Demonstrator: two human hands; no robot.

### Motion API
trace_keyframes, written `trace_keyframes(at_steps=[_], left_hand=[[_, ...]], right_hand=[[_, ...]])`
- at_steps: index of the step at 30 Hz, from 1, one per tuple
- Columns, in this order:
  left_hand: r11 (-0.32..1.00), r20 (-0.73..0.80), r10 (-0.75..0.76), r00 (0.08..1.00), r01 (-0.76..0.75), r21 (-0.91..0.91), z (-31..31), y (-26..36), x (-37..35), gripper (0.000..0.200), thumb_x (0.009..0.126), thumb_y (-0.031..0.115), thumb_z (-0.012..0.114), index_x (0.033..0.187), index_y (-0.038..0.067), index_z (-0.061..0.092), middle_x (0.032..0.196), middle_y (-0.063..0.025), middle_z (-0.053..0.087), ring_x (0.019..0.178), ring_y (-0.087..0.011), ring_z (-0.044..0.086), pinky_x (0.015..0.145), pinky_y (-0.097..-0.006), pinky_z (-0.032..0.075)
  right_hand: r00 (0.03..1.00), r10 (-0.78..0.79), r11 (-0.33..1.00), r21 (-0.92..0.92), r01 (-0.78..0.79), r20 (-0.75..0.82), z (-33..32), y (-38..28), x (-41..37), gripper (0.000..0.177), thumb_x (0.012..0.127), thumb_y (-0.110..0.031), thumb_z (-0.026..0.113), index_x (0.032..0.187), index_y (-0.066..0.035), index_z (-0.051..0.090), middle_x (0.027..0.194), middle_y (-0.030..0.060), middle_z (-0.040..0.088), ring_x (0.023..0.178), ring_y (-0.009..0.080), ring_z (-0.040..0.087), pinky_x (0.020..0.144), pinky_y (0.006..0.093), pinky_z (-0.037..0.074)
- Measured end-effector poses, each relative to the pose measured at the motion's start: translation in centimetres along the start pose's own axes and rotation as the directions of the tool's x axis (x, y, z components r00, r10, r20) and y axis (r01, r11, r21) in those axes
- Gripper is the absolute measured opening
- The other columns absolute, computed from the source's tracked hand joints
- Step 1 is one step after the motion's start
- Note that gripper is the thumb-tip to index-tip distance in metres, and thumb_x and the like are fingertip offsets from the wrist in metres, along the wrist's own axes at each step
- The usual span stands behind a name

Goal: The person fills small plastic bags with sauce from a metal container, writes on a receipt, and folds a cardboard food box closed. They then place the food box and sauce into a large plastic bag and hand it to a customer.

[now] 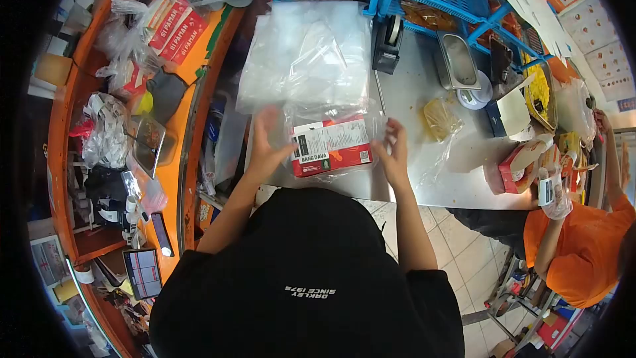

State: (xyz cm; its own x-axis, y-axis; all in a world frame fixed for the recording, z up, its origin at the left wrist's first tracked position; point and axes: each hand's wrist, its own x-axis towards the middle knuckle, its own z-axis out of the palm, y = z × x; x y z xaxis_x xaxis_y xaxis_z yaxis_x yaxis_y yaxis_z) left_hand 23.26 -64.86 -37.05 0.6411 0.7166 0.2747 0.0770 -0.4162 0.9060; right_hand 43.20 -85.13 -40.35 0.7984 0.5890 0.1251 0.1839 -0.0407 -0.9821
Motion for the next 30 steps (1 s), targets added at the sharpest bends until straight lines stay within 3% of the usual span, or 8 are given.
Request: trace_keyframes(at_steps=[3, 7, 11, 18, 20, 23, 26, 30], left_hand=[[0.973, 0.041, -0.225, 0.973, 0.223, 0.059, 1.0, -2.7, -3.9, 0.046, 0.071, 0.023, 0.075, 0.103, -0.002, 0.053, 0.108, -0.0232, 0.055, 0.106, -0.0308, 0.054, 0.085, -0.0399, 0.042], [0.858, 0.137, -0.486, 0.863, 0.441, 0.265, 1.1, -1.1, -4.3, 0.052, 0.072, 0.029, 0.075, 0.106, -0.003, 0.052, 0.084, -0.02, 0.061, 0.08, -0.0283, 0.062, 0.068, -0.0372, 0.047], [0.892, 0.138, -0.38, 0.915, 0.323, 0.315, -1.5, 1.8, -2.3, 0.052, 0.072, 0.029, 0.075, 0.106, -0.003, 0.051, 0.071, -0.0151, 0.06, 0.063, -0.0255, 0.06, 0.059, -0.0356, 0.046], [0.849, -0.015, -0.432, 0.902, 0.412, 0.331, -4.1, 4.6, 0.2, 0.036, 0.072, 0.01, 0.072, 0.102, 0.001, 0.054, 0.071, -0.0088, 0.06, 0.061, -0.0119, 0.054, 0.057, -0.0281, 0.044], [0.941, -0.053, -0.335, 0.941, 0.337, 0.031, -4.7, 5.1, 1.3, 0.047, 0.071, 0.003, 0.072, 0.113, 0.003, 0.051, 0.08, -0.0079, 0.062, 0.066, -0.0102, 0.054, 0.059, -0.0254, 0.045], [0.965, 0.131, -0.253, 0.958, 0.241, 0.103, -6.6, 8.5, 3.9, 0.065, 0.069, 0.007, 0.076, 0.126, 0.005, 0.044, 0.106, -0.012, 0.06, 0.086, -0.0148, 0.057, 0.074, -0.0281, 0.047], [0.969, 0.383, -0.121, 0.916, 0.025, 0.246, -10.7, 8.1, 5.7, 0.082, 0.066, 0.011, 0.08, 0.135, 0.005, 0.035, 0.126, -0.015, 0.048, 0.107, -0.02, 0.052, 0.09, -0.0321, 0.042], [0.967, 0.263, -0.193, 0.945, 0.138, 0.215, -13.9, 6.3, 9.3, 0.08, 0.07, 0.015, 0.078, 0.136, 0.003, 0.035, 0.135, -0.0157, 0.039, 0.119, -0.0245, 0.045, 0.098, -0.035, 0.036]], right_hand=[[0.895, 0.327, 0.944, -0.055, -0.326, 0.302, -0.9, 0.8, -2.2, 0.061, 0.081, -0.018, 0.067, 0.13, 0.0, 0.035, 0.101, 0.0088, 0.058, 0.088, 0.0148, 0.056, 0.078, 0.0284, 0.045], [0.919, 0.362, 0.93, -0.124, -0.346, 0.158, 0.0, -0.5, -2.4, 0.034, 0.078, -0.021, 0.07, 0.099, 0.004, 0.057, 0.075, 0.0088, 0.059, 0.066, 0.0115, 0.05, 0.06, 0.0282, 0.043], [0.947, 0.302, 0.824, -0.529, -0.205, 0.105, -2.7, -5.8, -0.5, 0.033, 0.076, -0.024, 0.072, 0.071, 0.005, 0.057, 0.053, 0.0113, 0.052, 0.048, 0.0142, 0.045, 0.047, 0.0314, 0.037], [0.971, 0.21, 0.85, -0.512, -0.125, 0.111, -4.7, -8.9, 0.4, 0.031, 0.078, -0.02, 0.071, 0.094, 0.003, 0.059, 0.054, 0.0038, 0.049, 0.049, 0.0107, 0.045, 0.048, 0.0266, 0.036], [0.977, 0.194, 0.855, -0.504, -0.122, 0.092, -4.7, -9.4, 0.7, 0.03, 0.078, -0.019, 0.071, 0.094, 0.003, 0.06, 0.053, 0.0055, 0.051, 0.048, 0.0123, 0.048, 0.048, 0.0277, 0.038], [0.977, 0.213, 0.846, -0.501, -0.183, 0.002, -4.3, -10.4, 1.0, 0.026, 0.079, -0.016, 0.069, 0.094, 0.003, 0.06, 0.057, 0.0036, 0.052, 0.052, 0.0111, 0.049, 0.05, 0.0262, 0.039], [0.992, 0.003, 0.966, -0.254, -0.036, -0.128, -4.3, -13.2, 1.5, 0.02, 0.083, -0.015, 0.063, 0.096, 0.0, 0.059, 0.078, 0.0046, 0.057, 0.067, 0.0103, 0.05, 0.059, 0.0233, 0.04], [0.932, -0.332, 0.838, 0.41, 0.361, -0.142, -1.3, -22.8, 1.5, 0.032, 0.093, -0.035, 0.047, 0.102, -0.005, 0.054, 0.102, 0.0048, 0.052, 0.081, 0.0146, 0.047, 0.072, 0.0334, 0.04]])
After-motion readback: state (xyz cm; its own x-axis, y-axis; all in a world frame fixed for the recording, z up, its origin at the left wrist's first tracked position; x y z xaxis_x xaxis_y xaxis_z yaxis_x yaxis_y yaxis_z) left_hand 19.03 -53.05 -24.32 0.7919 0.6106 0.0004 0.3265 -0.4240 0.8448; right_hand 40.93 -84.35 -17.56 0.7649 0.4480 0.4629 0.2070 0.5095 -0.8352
